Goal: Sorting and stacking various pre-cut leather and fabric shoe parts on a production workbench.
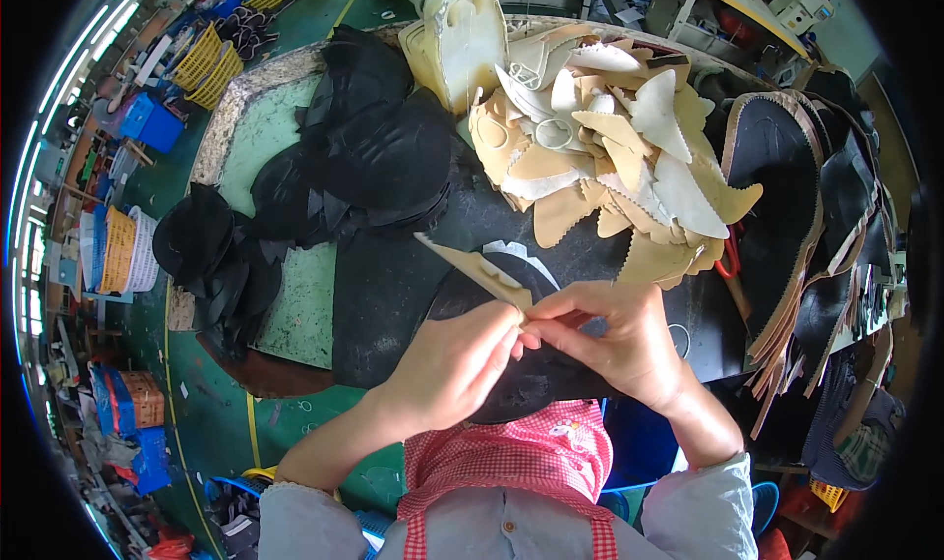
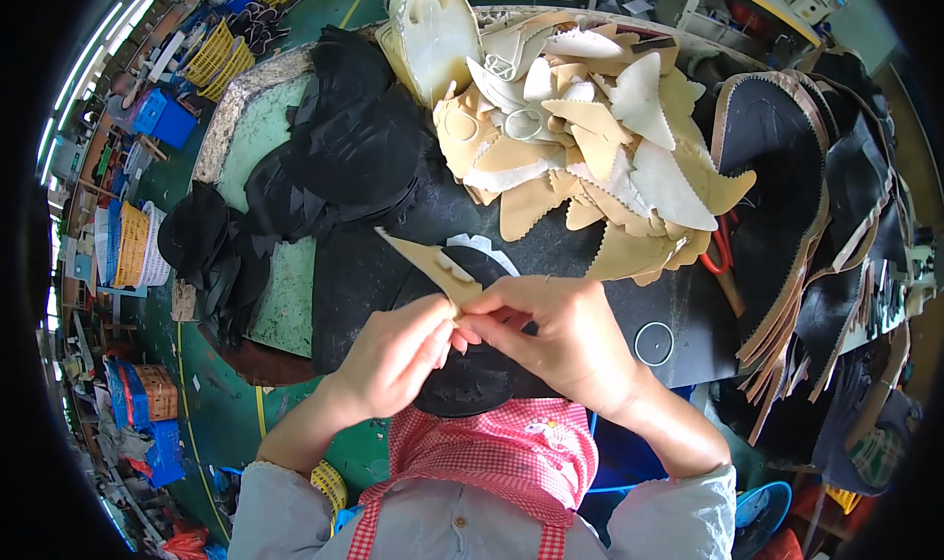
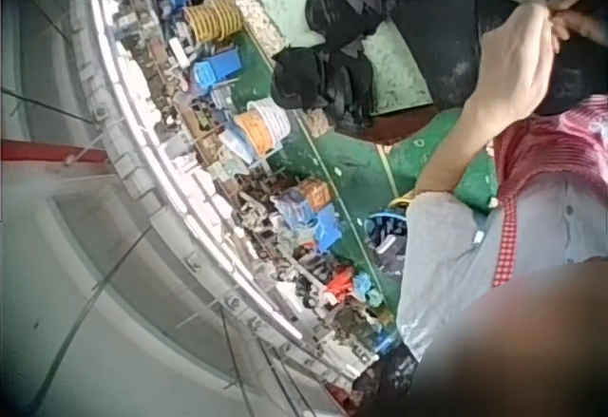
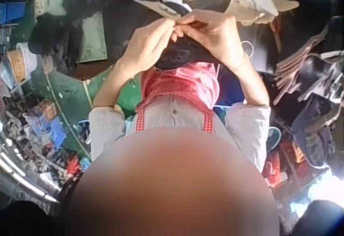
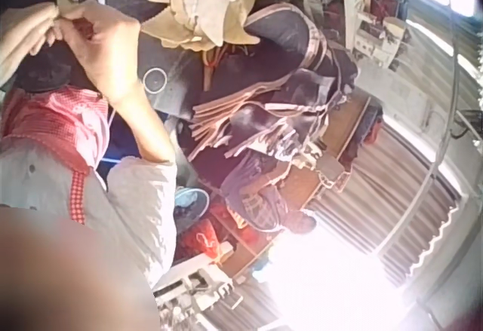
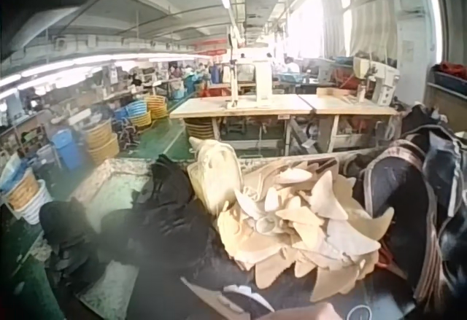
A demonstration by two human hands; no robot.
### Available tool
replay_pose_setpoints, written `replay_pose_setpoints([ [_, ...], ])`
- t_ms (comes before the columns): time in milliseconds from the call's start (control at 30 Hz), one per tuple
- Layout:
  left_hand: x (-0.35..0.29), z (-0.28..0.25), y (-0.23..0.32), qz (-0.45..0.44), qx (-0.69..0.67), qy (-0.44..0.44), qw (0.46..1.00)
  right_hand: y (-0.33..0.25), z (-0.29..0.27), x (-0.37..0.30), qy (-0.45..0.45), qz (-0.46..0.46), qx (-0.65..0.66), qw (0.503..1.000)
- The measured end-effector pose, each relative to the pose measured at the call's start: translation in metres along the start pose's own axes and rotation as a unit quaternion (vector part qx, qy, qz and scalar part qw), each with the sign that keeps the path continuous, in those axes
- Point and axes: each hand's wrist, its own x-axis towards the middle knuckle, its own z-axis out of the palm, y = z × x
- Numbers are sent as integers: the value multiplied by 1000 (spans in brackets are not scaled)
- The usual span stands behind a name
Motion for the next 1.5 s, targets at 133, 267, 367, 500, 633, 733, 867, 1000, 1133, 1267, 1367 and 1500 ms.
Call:
replay_pose_setpoints([
  [133,-1,9,8,24,146,35,988,-1,9,-10,33,-106,-208,972],
  [267,9,18,6,62,152,114,980,3,9,-11,94,-90,-122,984],
  [367,13,16,4,74,107,129,983,4,6,-14,72,-65,-115,989],
  [500,18,15,1,-10,-49,108,993,2,1,-14,30,-98,-147,984],
  [633,10,14,-10,-94,-312,17,945,9,0,-15,-44,-22,20,999],
  [733,5,3,-18,-90,-443,-54,890,30,-5,-14,-32,81,384,919],
  [867,1,1,-14,-117,-460,-24,880,34,-14,-13,-70,119,538,832],
  [1000,6,12,-16,-53,-374,-14,926,6,-2,-21,1,54,173,983],
  [1133,4,16,-17,-92,-333,-17,938,2,4,-21,31,-29,-9,999],
  [1267,1,25,-28,-20,-309,20,951,-1,0,-21,55,-102,-168,979],
  [1367,0,25,-15,-23,-272,44,961,-2,4,-25,72,-83,-154,982],
  [1500,3,31,-14,81,-25,94,992,-8,0,-29,43,30,-73,996],
])
